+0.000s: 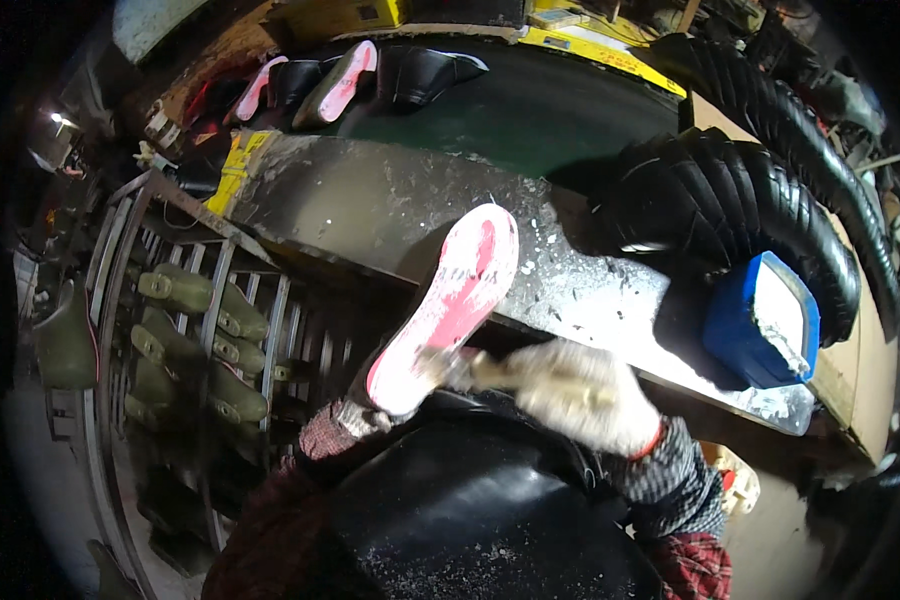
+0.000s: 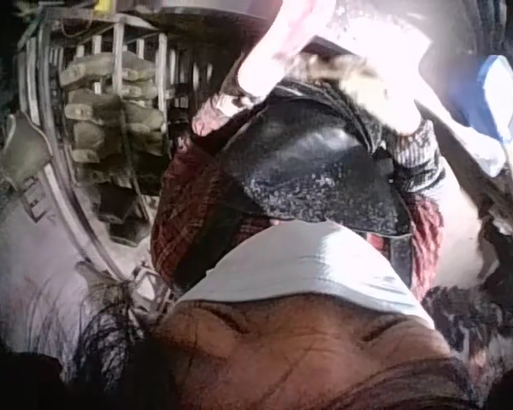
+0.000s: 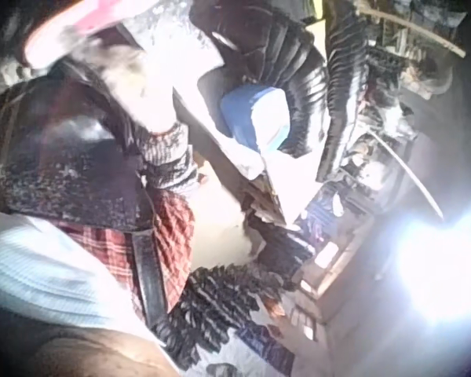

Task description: The recorder is applying glue to the bottom of pink shoe insoles and black boot liners using a brush in a shoe manufacturing facility.

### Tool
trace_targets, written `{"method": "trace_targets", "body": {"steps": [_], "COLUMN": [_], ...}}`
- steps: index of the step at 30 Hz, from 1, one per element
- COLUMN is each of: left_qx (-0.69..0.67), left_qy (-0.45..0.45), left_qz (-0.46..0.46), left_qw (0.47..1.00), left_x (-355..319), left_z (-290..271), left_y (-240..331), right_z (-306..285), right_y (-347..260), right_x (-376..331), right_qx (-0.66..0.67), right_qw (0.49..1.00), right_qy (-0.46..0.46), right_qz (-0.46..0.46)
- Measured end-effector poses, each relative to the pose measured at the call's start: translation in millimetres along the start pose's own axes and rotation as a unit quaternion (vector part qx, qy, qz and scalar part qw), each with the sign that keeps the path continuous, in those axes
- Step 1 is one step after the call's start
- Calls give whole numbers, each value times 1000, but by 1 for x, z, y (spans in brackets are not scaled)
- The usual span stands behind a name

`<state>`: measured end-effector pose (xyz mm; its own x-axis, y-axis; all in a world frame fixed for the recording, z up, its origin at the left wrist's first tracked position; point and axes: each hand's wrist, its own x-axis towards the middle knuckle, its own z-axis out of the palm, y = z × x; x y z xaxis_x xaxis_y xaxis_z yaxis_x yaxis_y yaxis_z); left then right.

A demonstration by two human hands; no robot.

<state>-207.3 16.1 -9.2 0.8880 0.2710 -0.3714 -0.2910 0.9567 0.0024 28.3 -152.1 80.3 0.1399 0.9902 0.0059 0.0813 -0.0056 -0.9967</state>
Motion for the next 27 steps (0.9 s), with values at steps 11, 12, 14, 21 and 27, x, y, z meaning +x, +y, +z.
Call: {"method": "trace_targets", "body": {"steps": [11, 12, 14, 21, 27], "left_qx": [-39, -38, -29, 62, 269], "left_qy": [1, 0, 1, -68, 131], "left_qz": [-3, -5, -15, 8, 150], "left_qw": [999, 999, 999, 996, 942], "left_x": [-36, -38, -35, -35, -6], "left_z": [-47, -48, -45, 6, 76], "left_y": [11, 12, 11, 23, 33], "right_z": [-28, -32, -39, 23, 26], "right_y": [-24, -32, -39, -82, -109], "right_x": [48, 42, 39, 53, 38], "right_qx": [-406, -366, -381, -531, -483], "right_qw": [895, 912, 911, 793, 817], "right_qy": [-12, -54, -5, -84, -67], "right_qz": [-186, -176, -158, -286, -307]}}
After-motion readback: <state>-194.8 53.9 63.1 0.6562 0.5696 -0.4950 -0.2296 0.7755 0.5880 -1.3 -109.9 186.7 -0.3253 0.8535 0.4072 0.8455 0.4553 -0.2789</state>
